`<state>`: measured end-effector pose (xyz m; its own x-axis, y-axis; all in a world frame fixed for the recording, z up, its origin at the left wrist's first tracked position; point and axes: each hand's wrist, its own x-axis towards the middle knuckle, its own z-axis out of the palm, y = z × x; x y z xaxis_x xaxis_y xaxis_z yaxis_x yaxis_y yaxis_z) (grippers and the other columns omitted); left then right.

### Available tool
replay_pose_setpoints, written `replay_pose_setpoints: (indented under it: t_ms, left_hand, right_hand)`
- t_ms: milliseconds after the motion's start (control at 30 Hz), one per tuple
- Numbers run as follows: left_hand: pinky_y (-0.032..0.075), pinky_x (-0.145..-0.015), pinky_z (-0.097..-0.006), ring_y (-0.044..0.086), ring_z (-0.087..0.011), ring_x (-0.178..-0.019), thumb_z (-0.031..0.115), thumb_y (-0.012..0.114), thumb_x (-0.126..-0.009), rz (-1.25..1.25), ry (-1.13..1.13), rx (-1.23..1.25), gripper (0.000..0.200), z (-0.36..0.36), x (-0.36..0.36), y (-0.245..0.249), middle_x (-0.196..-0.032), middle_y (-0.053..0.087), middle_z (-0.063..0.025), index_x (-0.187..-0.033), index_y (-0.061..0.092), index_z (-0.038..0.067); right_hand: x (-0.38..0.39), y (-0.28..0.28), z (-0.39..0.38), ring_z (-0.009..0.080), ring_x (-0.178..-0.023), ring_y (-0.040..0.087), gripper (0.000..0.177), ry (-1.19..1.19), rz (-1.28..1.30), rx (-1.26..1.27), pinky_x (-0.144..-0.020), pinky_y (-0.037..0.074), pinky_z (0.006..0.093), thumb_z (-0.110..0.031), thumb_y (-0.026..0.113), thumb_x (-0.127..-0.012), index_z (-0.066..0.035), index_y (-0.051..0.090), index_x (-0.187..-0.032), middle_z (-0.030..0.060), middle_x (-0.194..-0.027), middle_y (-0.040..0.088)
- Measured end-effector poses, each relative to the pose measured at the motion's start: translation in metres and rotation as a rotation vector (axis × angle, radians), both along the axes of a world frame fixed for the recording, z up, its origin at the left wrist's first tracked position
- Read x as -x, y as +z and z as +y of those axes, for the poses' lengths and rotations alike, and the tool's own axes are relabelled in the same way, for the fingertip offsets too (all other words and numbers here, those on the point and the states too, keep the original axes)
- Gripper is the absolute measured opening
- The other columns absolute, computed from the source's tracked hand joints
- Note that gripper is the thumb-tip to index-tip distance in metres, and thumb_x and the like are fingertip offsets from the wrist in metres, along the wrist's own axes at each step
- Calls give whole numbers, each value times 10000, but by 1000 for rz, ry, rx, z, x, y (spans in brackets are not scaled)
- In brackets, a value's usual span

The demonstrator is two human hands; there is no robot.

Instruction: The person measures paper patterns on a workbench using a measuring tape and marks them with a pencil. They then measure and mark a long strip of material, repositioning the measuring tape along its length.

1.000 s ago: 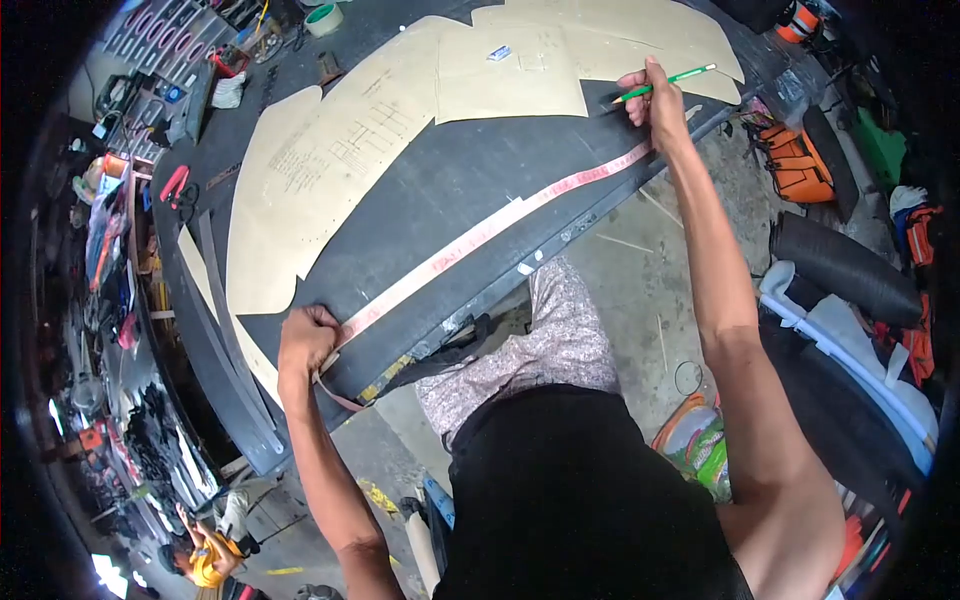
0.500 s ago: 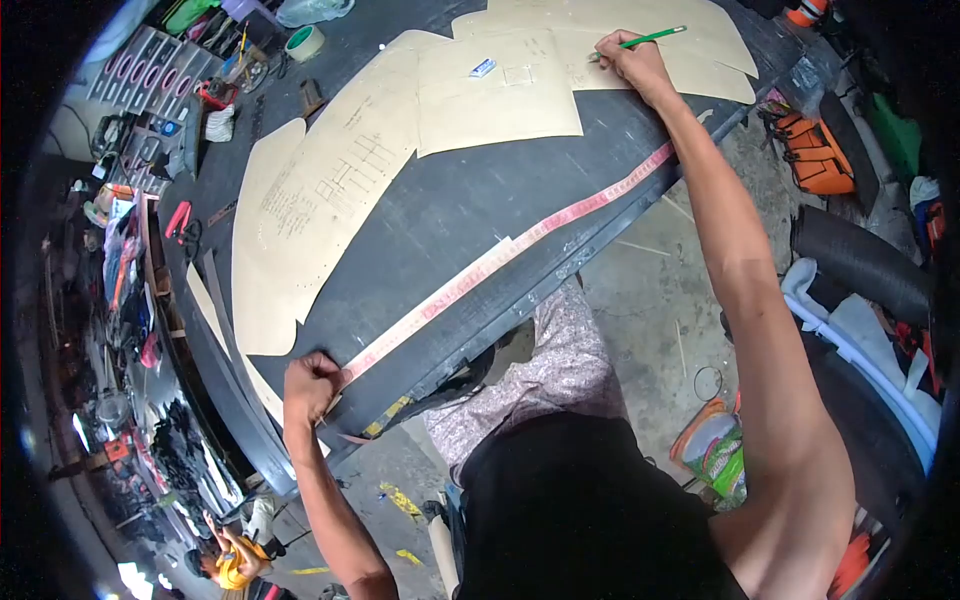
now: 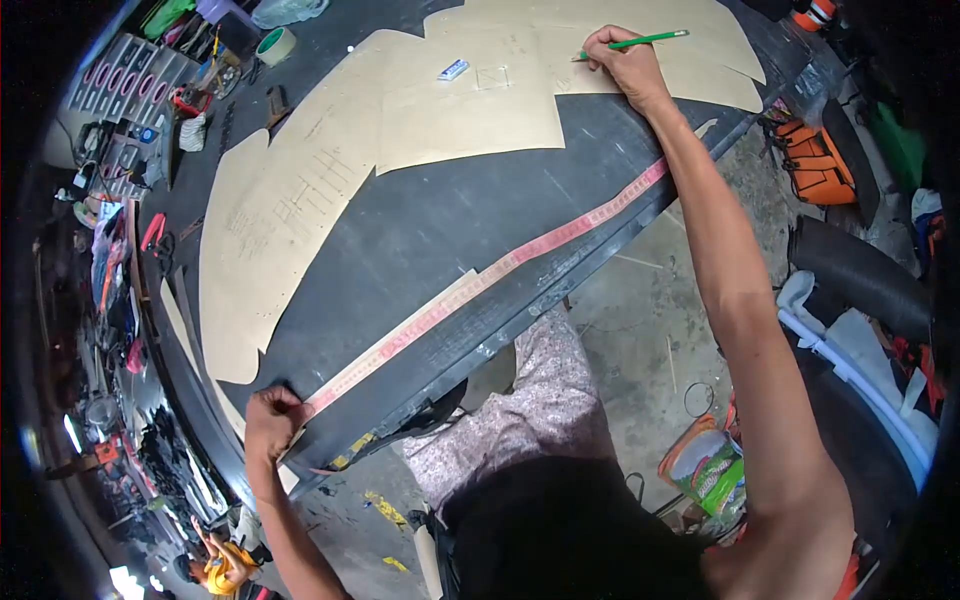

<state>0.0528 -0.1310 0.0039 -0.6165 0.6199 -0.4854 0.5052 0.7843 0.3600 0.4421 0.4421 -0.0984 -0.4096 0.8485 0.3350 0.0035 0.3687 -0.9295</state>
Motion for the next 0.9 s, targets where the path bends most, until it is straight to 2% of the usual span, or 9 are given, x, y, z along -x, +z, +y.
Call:
replay_pose_setpoints:
  t_ms: [133,300,400,433,533,667,900]
  left_hand:
    - [395,-525,-278,488,-65,-587,64,878,-745,-36,27,-19,253,-1,1,-2,-618,557,50,-684,636,18]
    - [382,-516,-269,479,-57,-582,56,873,-755,-68,80,-7,257,-4,0,-1,-620,557,51,-682,628,24]
    - [376,-509,-268,476,-57,-577,52,870,-761,-56,76,-22,259,-3,-5,0,-622,563,47,-681,625,26]
    - [376,-507,-267,476,-58,-574,51,869,-762,-53,82,-15,260,-1,-8,1,-622,565,45,-679,623,27]
    - [374,-502,-267,475,-60,-567,49,867,-765,-45,92,-15,264,2,-9,5,-621,569,42,-674,621,29]
    - [375,-500,-269,475,-63,-561,53,868,-765,-58,92,-32,260,-1,-5,3,-621,570,40,-676,625,32]
    - [377,-504,-270,478,-63,-564,57,867,-756,-62,72,-20,251,-4,-2,1,-626,577,36,-680,629,32]
  right_hand:
    - [-7,8,-3,65,-689,583,89,-37,-123,90,-631,436,213,-105,669,-902,-23,702,-898,10,-777,671]
    - [0,4,-8,46,-647,550,117,-21,-55,36,-579,388,204,-149,685,-903,-34,710,-897,2,-767,675]
    - [4,6,-15,149,-720,644,87,-87,40,47,-687,514,278,-96,688,-866,-23,721,-830,63,-792,718]
    - [3,3,-13,149,-720,644,87,-89,42,41,-687,514,278,-96,688,-866,-23,721,-830,63,-792,718]
    - [6,2,-7,29,-611,512,121,-18,18,-93,-539,340,202,-166,689,-907,-50,721,-907,-7,-761,685]
    - [5,11,-16,29,-603,502,116,-81,-106,-32,-534,341,207,-163,689,-909,-54,728,-919,-7,-776,696]
    - [6,6,-13,28,-608,504,113,-104,-140,-26,-537,345,209,-160,693,-910,-53,728,-916,-12,-777,696]
